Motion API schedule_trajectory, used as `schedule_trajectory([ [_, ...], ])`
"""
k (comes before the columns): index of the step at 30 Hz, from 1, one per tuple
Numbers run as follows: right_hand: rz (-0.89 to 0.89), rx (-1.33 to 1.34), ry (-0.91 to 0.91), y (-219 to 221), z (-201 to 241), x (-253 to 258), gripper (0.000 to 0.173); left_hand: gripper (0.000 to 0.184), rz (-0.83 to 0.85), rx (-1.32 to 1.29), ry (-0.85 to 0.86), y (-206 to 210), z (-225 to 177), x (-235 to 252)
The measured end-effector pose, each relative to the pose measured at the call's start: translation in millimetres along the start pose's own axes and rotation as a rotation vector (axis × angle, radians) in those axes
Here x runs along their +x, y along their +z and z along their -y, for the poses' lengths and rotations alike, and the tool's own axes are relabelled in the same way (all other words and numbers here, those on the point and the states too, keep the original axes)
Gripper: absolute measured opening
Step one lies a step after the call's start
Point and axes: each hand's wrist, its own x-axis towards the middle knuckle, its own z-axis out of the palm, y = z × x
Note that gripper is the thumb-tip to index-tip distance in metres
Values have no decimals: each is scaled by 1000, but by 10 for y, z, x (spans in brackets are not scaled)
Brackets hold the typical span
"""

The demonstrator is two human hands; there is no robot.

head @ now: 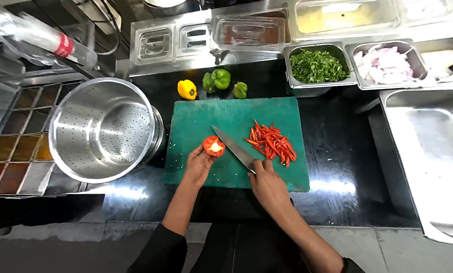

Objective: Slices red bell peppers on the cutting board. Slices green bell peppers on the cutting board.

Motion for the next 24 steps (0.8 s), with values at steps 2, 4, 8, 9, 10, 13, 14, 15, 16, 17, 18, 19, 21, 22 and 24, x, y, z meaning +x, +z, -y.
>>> schedule_trajectory([
  [2, 4, -25, -29, 37, 40, 110, 35, 28, -29, -178, -55, -23, -54, -69],
  [4, 1, -68, -59, 42, 53, 138, 35, 29, -37, -220, -53, -49, -74, -121],
  [8, -228, 66, -297, 33, 39, 117, 38, 20, -50, 125, 173, -62, 11, -176],
  [9, -198, 219, -316, -12, 95, 123, 48, 15, -39, 294, 269, -39, 45, -200],
  [10, -122, 413, -299, -66, 174, 131, 57, 12, -36, 442, 361, 14, 74, -237],
  [13, 15, 891, -234, -68, 328, 188, 59, 11, -19, 728, 571, 208, 166, -339],
  [14, -35, 956, -219, -36, 350, 203, 49, 11, -17, 785, 610, 267, 173, -374],
  [15, -81, 985, -203, -17, 350, 213, 39, 10, -19, 817, 628, 309, 171, -398],
  [16, -105, 1004, -186, -13, 338, 222, 31, 10, -19, 829, 624, 333, 163, -410],
  [17, -114, 1009, -171, -18, 320, 230, 24, 10, -17, 830, 607, 339, 158, -414],
  [18, -105, 1011, -153, -25, 298, 236, 20, 9, -12, 832, 579, 334, 153, -421],
  [19, -80, 1016, -134, -37, 278, 241, 17, 9, -7, 838, 542, 328, 143, -429],
  [21, -6, 1050, -97, -78, 239, 253, 15, 8, 5, 846, 481, 318, 112, -436],
  [22, 36, 1083, -69, -106, 232, 259, 14, 7, 13, 847, 465, 313, 102, -430],
  [24, 114, 1162, -11, -161, 228, 267, 15, 8, 32, 813, 429, 293, 98, -401],
])
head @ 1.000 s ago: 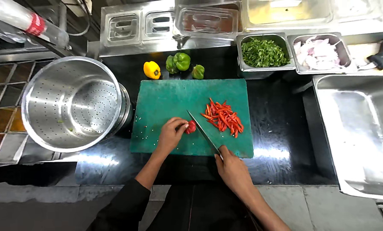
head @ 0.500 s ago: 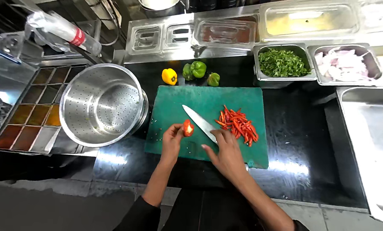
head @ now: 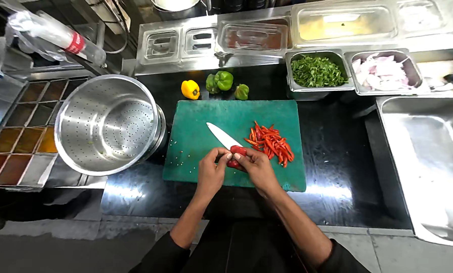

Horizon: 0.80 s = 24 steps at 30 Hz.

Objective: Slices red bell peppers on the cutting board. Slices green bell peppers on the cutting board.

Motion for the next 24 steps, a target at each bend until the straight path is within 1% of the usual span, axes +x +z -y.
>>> schedule_trajectory([
  [5, -3, 155, 107, -21, -32, 33, 14, 8, 46, -199, -77, 10, 98, 46],
  [8, 1, 201, 148, -28, -105, 60, 15, 10, 73, -367, -151, -2, 161, 58],
  [11, 8, 233, 184, -16, -88, 67, 14, 15, 107, -572, -246, -61, 187, 77],
  [14, 15, 279, 225, -1, -63, 65, 15, 21, 92, -745, -361, -92, 172, 43],
  [16, 0, 278, 233, 20, -62, 76, 15, 19, 64, -724, -378, -77, 164, 12],
  [17, 1, 230, 209, 32, -77, 71, 15, 17, 44, -661, -353, -47, 184, 1],
  [20, 48, 6, 104, 64, -146, 41, 27, 13, -12, -491, -277, 46, 263, -11],
  [22, 43, -75, 85, 46, -161, 44, 27, 14, 6, -496, -310, 31, 236, -21],
  [24, 36, -104, 71, 19, -185, 55, 23, 17, 36, -569, -408, -24, 193, -18],
])
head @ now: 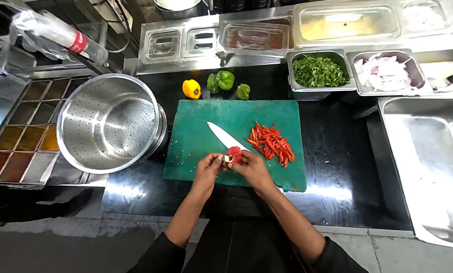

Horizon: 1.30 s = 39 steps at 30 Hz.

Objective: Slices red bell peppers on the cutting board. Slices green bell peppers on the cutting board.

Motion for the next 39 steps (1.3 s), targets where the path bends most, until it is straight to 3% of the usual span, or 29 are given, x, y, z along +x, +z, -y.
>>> schedule_trajectory([
  [5, 110, 101, 64, -129, -12, 29, 15, 24, 112, -172, -249, -167, -134, 5],
  [8, 214, 283, 177, -245, -16, 106, 20, 30, 251, -269, -322, -256, -139, 21],
  [10, 260, 336, 210, -297, -26, 121, 20, 31, 240, -283, -312, -285, -128, 38],
  [12, 264, 292, 207, -311, -21, 118, 18, 26, 110, -153, -206, -323, -112, 90],
  [14, 306, 124, 190, -294, 31, 119, 20, 14, -51, 181, 18, -406, -49, 183],
  [15, 340, 25, 182, -264, 81, 130, 22, 17, -103, 328, 124, -451, -20, 224],
  [17, 414, -167, 163, -177, 192, 199, 26, 30, -68, 494, 297, -492, -30, 253],
  [19, 487, -315, 124, -98, 245, 354, 32, 37, 76, 597, 356, -460, -90, 236],
  [21, 442, -457, 69, -44, 285, 463, 38, 40, 156, 634, 310, -423, -92, 252],
  [26, -27, -857, -156, -195, 188, 128, 37, 30, -30, 704, 211, -357, -43, 293],
  [29, -182, -1032, -220, -333, -131, -292, 41, 26, -36, 448, 153, -232, -109, 171],
  [32, -225, -1115, -238, -394, -384, -439, 40, 26, -15, 153, 101, -67, -149, 33],
  [34, -185, -1134, -157, -376, -341, -423, 39, 31, -17, 329, 56, -10, -60, 29],
  [36, -117, -1132, 0, -341, -202, -394, 41, 33, -26, 748, 46, -19, 60, 58],
  [39, 10, -1039, 305, -379, 123, -412, 41, 26, -92, 949, 198, -38, 182, 56],
])
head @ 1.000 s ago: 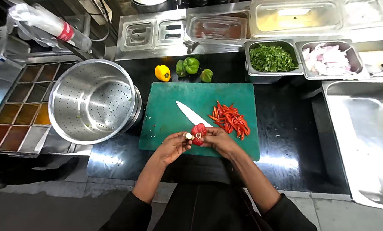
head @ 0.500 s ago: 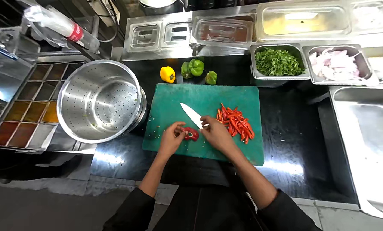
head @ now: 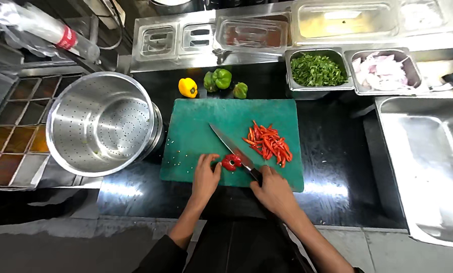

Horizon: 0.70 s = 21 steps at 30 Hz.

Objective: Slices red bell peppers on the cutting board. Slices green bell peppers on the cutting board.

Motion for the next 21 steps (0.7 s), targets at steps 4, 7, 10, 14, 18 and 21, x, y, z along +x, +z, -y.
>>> schedule_trajectory([
  [4, 53, 124, 54, -72, -191, -87, 35, 28, -99, -43, 318, 230, 124, -25],
  [7, -44, 278, -79, -35, -470, -231, 39, 36, -55, -38, 379, 291, 125, 8],
  [10, -56, 430, -184, -53, -721, -535, 35, 37, -35, -142, 397, 224, 171, 20],
  [14, -50, 192, -119, -5, -762, -967, 36, 22, -80, -139, 440, 235, 283, -14],
  [18, 26, -25, -45, 48, -702, -1187, 43, 17, -98, -131, 517, 266, 327, -6],
  [21, 108, -75, 7, 40, -643, -1221, 40, 18, -87, -141, 490, 276, 319, -20],
])
